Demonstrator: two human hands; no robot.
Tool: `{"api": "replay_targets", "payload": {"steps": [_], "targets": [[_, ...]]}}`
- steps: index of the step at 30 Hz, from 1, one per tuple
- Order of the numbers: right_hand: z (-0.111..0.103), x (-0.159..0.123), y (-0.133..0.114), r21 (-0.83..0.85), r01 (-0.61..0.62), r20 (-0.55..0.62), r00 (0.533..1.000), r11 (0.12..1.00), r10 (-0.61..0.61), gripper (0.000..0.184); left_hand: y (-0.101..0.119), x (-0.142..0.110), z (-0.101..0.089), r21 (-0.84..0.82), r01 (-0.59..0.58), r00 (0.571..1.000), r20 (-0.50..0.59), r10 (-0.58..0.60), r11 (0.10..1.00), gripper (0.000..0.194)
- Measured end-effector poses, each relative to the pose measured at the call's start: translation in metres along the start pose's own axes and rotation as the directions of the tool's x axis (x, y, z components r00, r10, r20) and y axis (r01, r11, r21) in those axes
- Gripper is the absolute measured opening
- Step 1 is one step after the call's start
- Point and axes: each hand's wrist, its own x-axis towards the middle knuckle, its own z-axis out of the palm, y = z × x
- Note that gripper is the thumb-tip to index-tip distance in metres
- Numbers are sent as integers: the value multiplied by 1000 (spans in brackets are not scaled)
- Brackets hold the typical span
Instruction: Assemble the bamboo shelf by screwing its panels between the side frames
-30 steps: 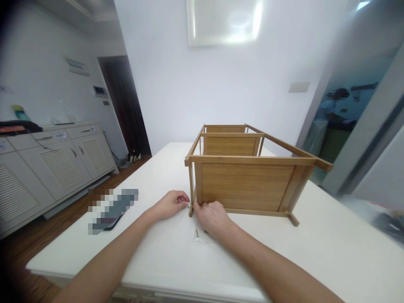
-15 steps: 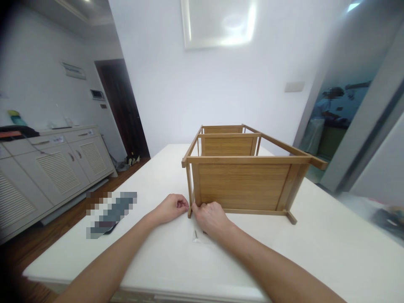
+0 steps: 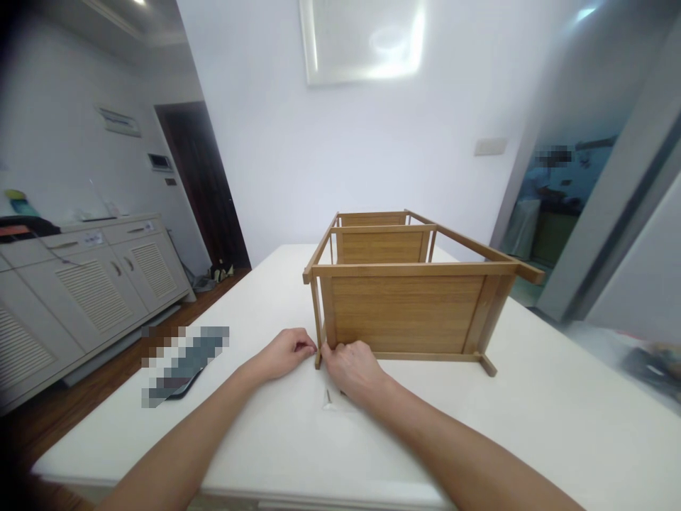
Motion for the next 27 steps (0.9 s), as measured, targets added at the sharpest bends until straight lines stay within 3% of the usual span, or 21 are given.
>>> {"api": "replay_targets", "payload": {"steps": [10, 20, 27], "targets": [[3, 0, 0, 3, 7, -27, 1000, 1000, -7, 28, -2, 1, 9, -8, 48, 999, -16, -48, 999, 18], [2, 0, 0, 3, 3, -30, 1000, 1000, -3, 30, 0, 0, -1, 3, 31, 1000, 3, -31, 1000, 23], [0, 0, -1, 7, -17, -8, 1000, 1000, 17, 25, 2, -1, 4, 35, 29, 999, 29, -30, 999, 19]]}}
